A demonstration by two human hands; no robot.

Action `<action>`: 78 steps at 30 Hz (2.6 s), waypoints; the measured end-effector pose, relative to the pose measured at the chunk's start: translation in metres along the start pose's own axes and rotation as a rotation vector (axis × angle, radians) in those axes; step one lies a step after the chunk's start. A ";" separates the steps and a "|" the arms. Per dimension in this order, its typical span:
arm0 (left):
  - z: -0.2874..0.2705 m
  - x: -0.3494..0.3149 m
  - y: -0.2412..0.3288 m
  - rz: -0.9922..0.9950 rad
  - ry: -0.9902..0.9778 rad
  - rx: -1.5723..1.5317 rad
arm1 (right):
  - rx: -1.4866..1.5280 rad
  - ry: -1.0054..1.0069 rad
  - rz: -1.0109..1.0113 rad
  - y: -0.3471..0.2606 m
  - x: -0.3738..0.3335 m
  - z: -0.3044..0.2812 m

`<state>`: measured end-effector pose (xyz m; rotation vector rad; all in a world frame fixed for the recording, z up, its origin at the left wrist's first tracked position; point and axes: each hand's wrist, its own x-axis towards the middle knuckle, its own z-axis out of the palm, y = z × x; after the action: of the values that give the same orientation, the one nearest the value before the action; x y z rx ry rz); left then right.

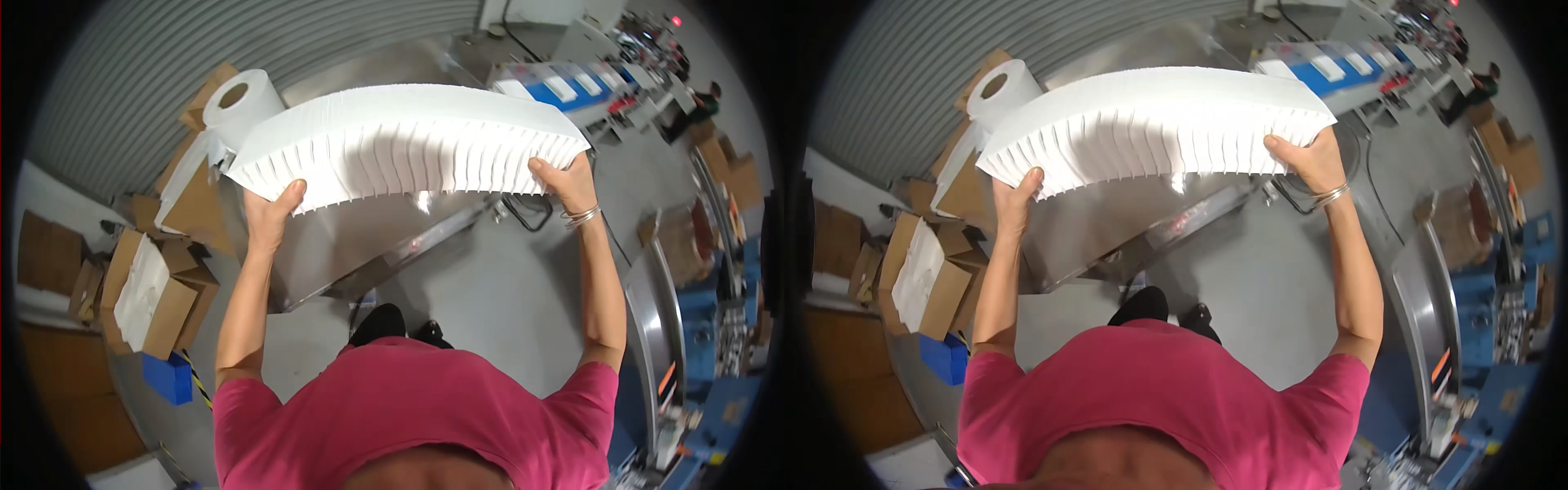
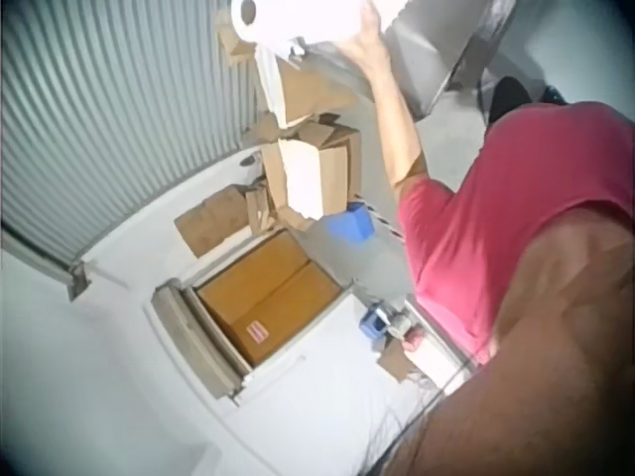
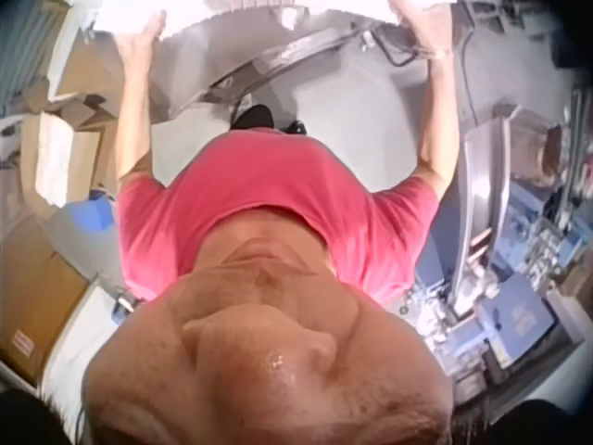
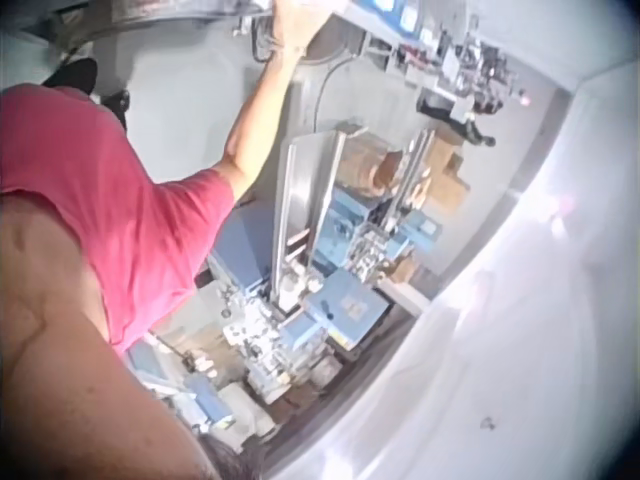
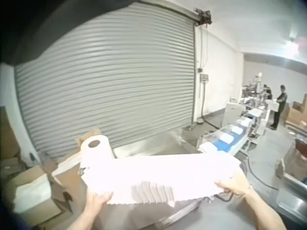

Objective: The recorder is placing stacks of folded paper napkins onto a moving conveyor belt and organizing materials in a factory setting.

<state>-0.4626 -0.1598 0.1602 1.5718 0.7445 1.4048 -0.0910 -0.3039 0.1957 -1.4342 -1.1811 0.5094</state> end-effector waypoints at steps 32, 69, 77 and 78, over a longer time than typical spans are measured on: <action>0.040 0.223 -0.222 -1.113 -0.017 -0.161 | -0.484 -0.807 0.568 0.282 0.438 0.114; 0.024 0.229 -0.243 -0.832 0.439 0.434 | -1.002 -0.083 -0.307 0.240 0.418 0.110; 0.033 0.210 -0.210 -0.681 0.380 0.318 | -0.382 -0.338 -0.568 0.195 0.353 0.159; 0.037 0.212 -0.209 -0.688 0.327 0.265 | -0.375 -0.421 -0.613 0.197 0.342 0.175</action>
<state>-0.3636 0.1088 0.0711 1.1006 1.5476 1.0703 -0.0288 0.1064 0.0767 -1.2005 -2.0465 0.1586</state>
